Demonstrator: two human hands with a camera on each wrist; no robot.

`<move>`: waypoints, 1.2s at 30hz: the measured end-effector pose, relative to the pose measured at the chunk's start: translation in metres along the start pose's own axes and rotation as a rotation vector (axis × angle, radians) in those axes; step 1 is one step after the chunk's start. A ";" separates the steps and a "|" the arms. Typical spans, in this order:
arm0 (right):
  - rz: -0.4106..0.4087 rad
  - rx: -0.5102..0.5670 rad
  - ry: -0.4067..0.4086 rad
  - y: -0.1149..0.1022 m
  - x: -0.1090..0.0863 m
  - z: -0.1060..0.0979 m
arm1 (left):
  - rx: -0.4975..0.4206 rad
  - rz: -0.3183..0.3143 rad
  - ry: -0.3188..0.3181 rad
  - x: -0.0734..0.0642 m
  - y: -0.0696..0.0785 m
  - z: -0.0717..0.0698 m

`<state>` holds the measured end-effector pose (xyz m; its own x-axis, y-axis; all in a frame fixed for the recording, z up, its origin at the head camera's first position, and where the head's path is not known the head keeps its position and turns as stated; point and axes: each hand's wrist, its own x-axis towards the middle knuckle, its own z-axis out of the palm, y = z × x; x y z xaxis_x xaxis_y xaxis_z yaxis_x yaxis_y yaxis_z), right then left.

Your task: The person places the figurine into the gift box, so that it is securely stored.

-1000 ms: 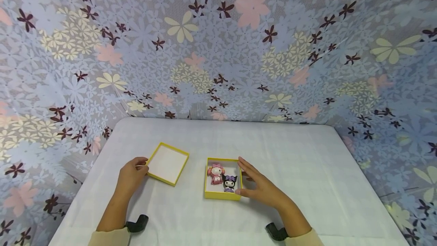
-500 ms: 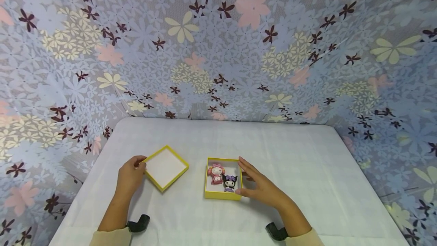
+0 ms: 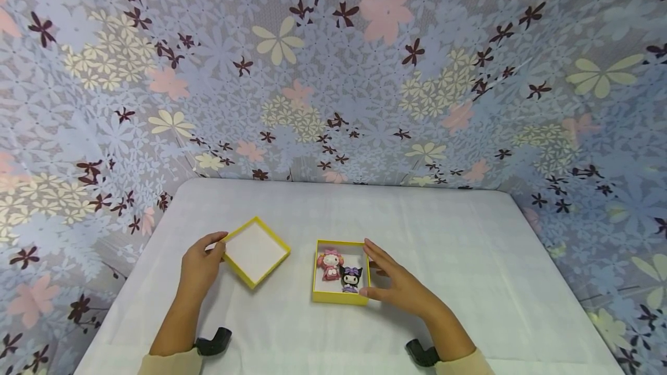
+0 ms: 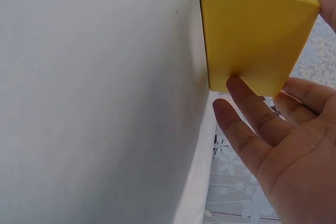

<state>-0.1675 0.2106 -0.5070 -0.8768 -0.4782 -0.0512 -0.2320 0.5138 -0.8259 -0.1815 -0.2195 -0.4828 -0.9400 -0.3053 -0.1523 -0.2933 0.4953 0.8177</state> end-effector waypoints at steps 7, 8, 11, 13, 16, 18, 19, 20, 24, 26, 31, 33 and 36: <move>0.009 0.013 -0.001 0.000 0.000 0.000 | -0.112 0.041 0.056 -0.010 0.011 0.001; 0.008 0.013 -0.002 0.000 0.000 0.000 | -0.125 0.049 0.063 -0.011 0.012 0.002; 0.003 0.009 0.002 -0.001 0.000 0.000 | -0.157 0.065 0.079 -0.014 0.015 0.004; 0.003 0.002 0.006 -0.001 0.000 0.000 | -0.176 0.076 0.087 -0.016 0.017 0.005; 0.004 -0.007 0.014 0.000 0.000 0.001 | -0.218 0.094 0.092 -0.019 0.021 0.007; 0.010 -0.009 0.016 0.000 0.000 0.001 | -0.234 0.105 0.094 -0.021 0.025 0.008; 0.010 -0.008 0.016 0.000 0.001 0.001 | -0.243 0.114 0.095 -0.022 0.026 0.009; 0.014 -0.006 0.018 0.000 0.001 0.001 | -0.247 0.118 0.096 -0.023 0.028 0.010; 0.017 -0.004 0.018 -0.001 0.000 0.000 | -0.248 0.152 0.116 -0.028 0.034 0.013; 0.019 -0.002 0.017 -0.001 0.000 0.000 | -0.246 0.171 0.133 -0.030 0.036 0.016; 0.052 0.014 0.010 -0.003 0.001 0.000 | -0.278 0.248 0.187 -0.033 0.041 0.024; 0.061 0.021 0.007 -0.003 0.001 0.000 | -0.307 0.288 0.205 -0.035 0.042 0.027; 0.057 0.023 0.007 -0.002 0.001 0.000 | -0.339 0.344 0.224 -0.036 0.045 0.031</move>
<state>-0.1680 0.2093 -0.5052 -0.8912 -0.4436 -0.0949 -0.1719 0.5237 -0.8344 -0.1661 -0.1611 -0.4582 -0.9007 -0.3565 0.2484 0.1332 0.3178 0.9388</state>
